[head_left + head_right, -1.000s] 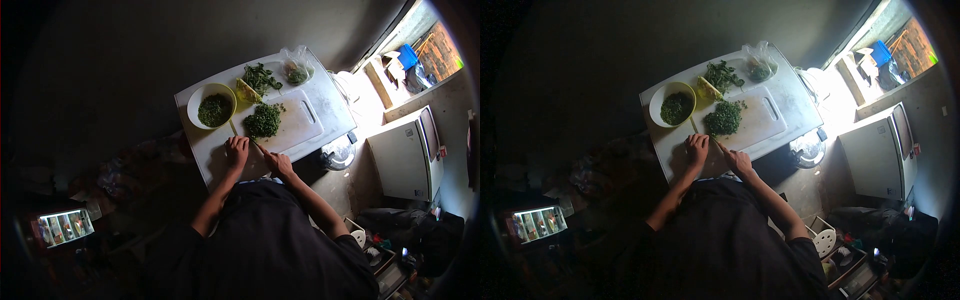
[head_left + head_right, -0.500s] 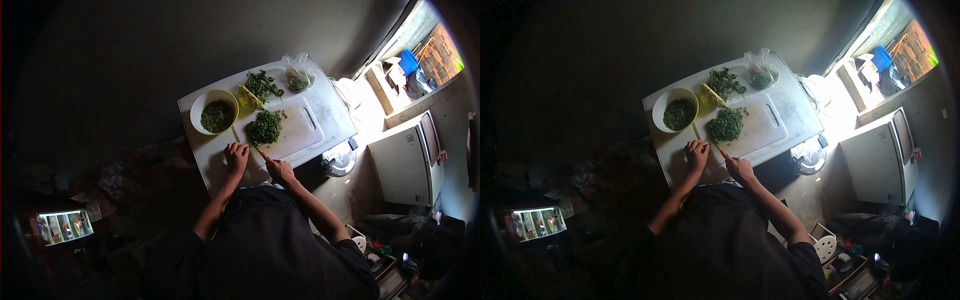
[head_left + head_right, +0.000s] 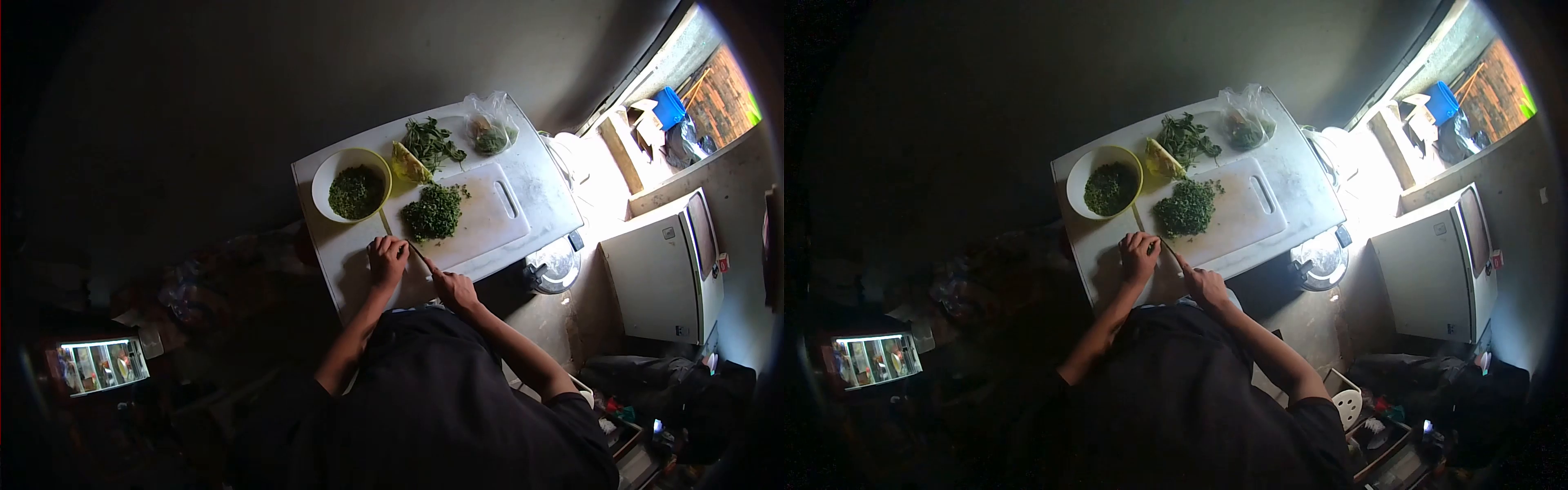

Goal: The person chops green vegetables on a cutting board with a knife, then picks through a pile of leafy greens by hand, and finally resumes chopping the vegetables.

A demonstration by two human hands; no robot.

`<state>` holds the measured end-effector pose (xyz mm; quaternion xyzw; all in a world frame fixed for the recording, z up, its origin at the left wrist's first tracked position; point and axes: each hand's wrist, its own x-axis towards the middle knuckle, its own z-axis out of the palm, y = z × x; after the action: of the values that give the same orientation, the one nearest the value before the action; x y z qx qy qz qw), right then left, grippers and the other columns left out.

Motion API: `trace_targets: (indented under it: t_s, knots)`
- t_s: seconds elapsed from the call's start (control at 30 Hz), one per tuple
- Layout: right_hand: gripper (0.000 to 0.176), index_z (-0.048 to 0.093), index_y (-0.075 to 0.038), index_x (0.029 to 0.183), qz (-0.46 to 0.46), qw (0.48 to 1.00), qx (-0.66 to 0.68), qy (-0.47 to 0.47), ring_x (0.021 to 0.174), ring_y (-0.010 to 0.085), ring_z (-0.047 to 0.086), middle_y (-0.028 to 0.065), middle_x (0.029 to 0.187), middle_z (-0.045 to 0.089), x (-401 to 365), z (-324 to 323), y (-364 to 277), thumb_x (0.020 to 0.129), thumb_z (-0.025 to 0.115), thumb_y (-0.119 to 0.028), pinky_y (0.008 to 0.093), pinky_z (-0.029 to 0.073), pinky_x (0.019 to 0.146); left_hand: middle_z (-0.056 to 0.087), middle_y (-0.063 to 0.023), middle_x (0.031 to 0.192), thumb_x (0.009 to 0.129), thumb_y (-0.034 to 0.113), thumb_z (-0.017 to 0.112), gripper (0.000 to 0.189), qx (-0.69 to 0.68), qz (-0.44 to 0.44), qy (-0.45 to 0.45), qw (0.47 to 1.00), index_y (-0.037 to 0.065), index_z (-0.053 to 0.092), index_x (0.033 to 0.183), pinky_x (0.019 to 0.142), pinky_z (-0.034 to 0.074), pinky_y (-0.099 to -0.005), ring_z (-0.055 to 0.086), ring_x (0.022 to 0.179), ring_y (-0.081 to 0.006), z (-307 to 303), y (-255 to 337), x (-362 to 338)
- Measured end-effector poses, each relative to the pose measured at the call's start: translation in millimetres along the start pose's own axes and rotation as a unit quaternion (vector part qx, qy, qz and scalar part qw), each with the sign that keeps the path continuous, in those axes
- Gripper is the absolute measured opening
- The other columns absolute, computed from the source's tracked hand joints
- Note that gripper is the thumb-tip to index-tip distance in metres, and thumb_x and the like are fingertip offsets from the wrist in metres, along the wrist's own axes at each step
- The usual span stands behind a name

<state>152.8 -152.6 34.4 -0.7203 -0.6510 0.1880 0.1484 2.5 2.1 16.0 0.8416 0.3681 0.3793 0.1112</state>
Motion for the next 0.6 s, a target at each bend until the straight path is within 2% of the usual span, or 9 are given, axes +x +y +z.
trace_targets:
  t_s: [0.2, 0.3, 0.4, 0.5, 0.6]
  knots:
    - [0.066, 0.030, -0.023, 0.156, -0.010, 1.000, -0.001, 0.011, 0.065, 0.0389, 0.067, 0.0168, 0.083, 0.070, 23, 1, -3, 0.093, 0.050, -0.015, 0.0515, 0.051, 0.056, 0.062, -0.0006, 0.088, 0.079, 0.016, 0.077, 0.010, 0.023, -0.008, -0.011, 1.000, 0.012, 0.070, 0.086, 0.083, 0.042, -0.0418, 0.058, 0.089, -0.0238, -3, 4, -1]
    - [0.065, 0.031, -0.022, 0.155, -0.021, 1.000, 0.009, 0.008, 0.067, 0.0387, 0.068, 0.0167, 0.083, 0.070, -1, -16, 0, 0.093, 0.051, -0.016, 0.0508, 0.052, 0.056, 0.064, -0.0001, 0.089, 0.080, 0.018, 0.077, 0.011, 0.029, -0.011, -0.001, 1.000, 0.013, 0.071, 0.088, 0.087, 0.040, -0.0424, 0.058, 0.089, -0.0232, -5, 4, -1]
    - [0.065, 0.031, -0.024, 0.155, -0.006, 1.000, -0.004, -0.012, 0.068, 0.0388, 0.068, 0.0166, 0.085, 0.071, 2, -13, 1, 0.093, 0.051, -0.016, 0.0508, 0.052, 0.057, 0.065, 0.0009, 0.089, 0.081, 0.021, 0.077, 0.010, 0.016, -0.037, -0.005, 0.999, 0.014, 0.072, 0.087, 0.089, 0.039, -0.0429, 0.058, 0.090, -0.0227, -4, 7, -1]
    - [0.066, 0.031, -0.026, 0.155, 0.010, 1.000, -0.013, -0.023, 0.069, 0.0389, 0.069, 0.0165, 0.089, 0.072, 19, -6, -3, 0.093, 0.052, -0.017, 0.0509, 0.053, 0.058, 0.065, 0.0027, 0.089, 0.080, 0.022, 0.079, 0.008, 0.069, -0.075, -0.027, 0.994, 0.018, 0.074, 0.083, 0.090, 0.038, -0.0435, 0.058, 0.092, -0.0223, -5, 9, 1]
    - [0.065, 0.032, -0.028, 0.155, -0.003, 1.000, 0.002, 0.013, 0.066, 0.0386, 0.068, 0.0156, 0.085, 0.072, 15, -4, -2, 0.093, 0.051, -0.017, 0.0512, 0.052, 0.056, 0.064, 0.0021, 0.088, 0.080, 0.021, 0.078, 0.007, 0.068, -0.038, -0.023, 0.997, 0.017, 0.074, 0.084, 0.090, 0.038, -0.0434, 0.058, 0.093, -0.0222, -9, 8, 5]
